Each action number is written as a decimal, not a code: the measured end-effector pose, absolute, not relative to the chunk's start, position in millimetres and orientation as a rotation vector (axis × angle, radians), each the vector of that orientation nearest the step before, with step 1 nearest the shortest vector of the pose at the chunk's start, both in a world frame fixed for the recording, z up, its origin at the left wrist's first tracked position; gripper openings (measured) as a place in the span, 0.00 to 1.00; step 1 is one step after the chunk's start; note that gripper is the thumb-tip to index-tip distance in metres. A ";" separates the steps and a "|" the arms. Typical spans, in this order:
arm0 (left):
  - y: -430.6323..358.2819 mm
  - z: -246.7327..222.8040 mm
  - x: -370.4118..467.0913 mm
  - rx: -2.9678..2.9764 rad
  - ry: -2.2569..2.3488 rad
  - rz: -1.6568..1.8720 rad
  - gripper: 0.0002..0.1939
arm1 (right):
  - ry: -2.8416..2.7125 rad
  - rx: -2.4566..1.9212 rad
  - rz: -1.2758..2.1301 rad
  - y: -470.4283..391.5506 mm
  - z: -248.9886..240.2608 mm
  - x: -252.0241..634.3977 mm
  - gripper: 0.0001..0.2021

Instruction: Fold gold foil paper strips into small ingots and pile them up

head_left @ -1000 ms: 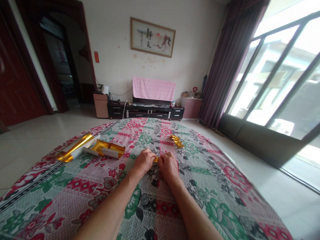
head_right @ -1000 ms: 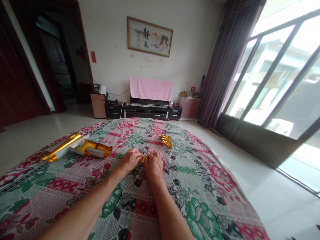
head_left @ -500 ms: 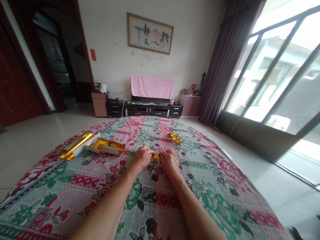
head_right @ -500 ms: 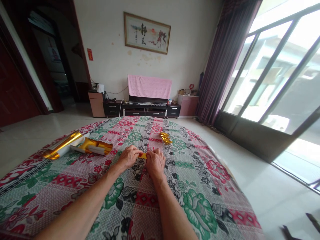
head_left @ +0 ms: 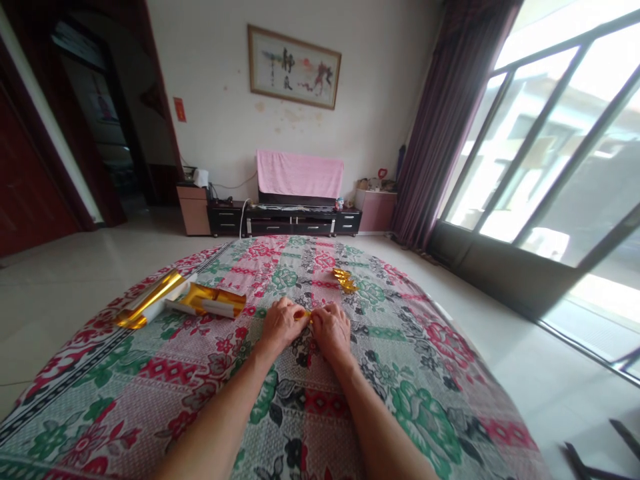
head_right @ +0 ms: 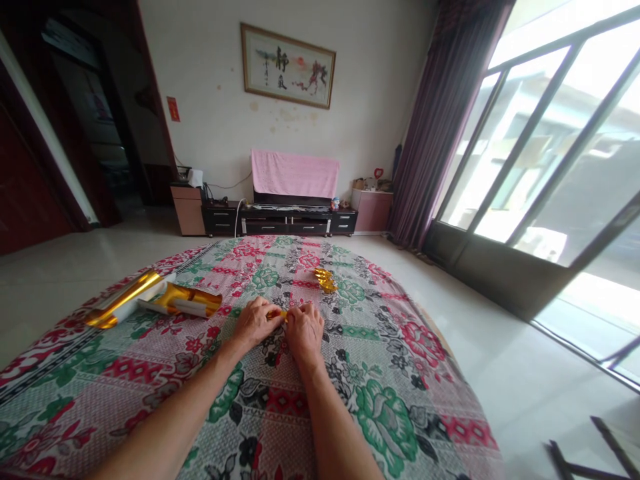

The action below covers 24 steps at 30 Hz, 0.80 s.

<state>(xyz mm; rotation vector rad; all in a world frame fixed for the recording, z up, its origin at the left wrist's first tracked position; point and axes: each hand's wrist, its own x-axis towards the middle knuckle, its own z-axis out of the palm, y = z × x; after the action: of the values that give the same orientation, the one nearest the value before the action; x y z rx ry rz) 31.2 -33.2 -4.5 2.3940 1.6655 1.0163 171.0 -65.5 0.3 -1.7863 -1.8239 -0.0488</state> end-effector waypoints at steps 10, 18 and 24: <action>-15.2 -15.9 21.0 2.270 1.622 0.958 0.12 | -1.823 -1.825 -0.011 -63.8 -0.7 170.9 0.12; -13.8 -16.1 17.4 2.274 1.586 0.942 0.16 | -1.800 -1.823 0.004 -64.1 0.5 170.7 0.11; -18.6 -15.9 17.7 2.331 1.554 0.984 0.15 | -1.801 -1.790 0.014 -65.0 1.7 172.4 0.11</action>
<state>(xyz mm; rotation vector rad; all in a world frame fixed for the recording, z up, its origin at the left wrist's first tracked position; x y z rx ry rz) 17.7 -18.6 -15.9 2.3312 1.5539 0.9840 172.4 -65.0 1.7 -1.7897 -1.8005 0.0143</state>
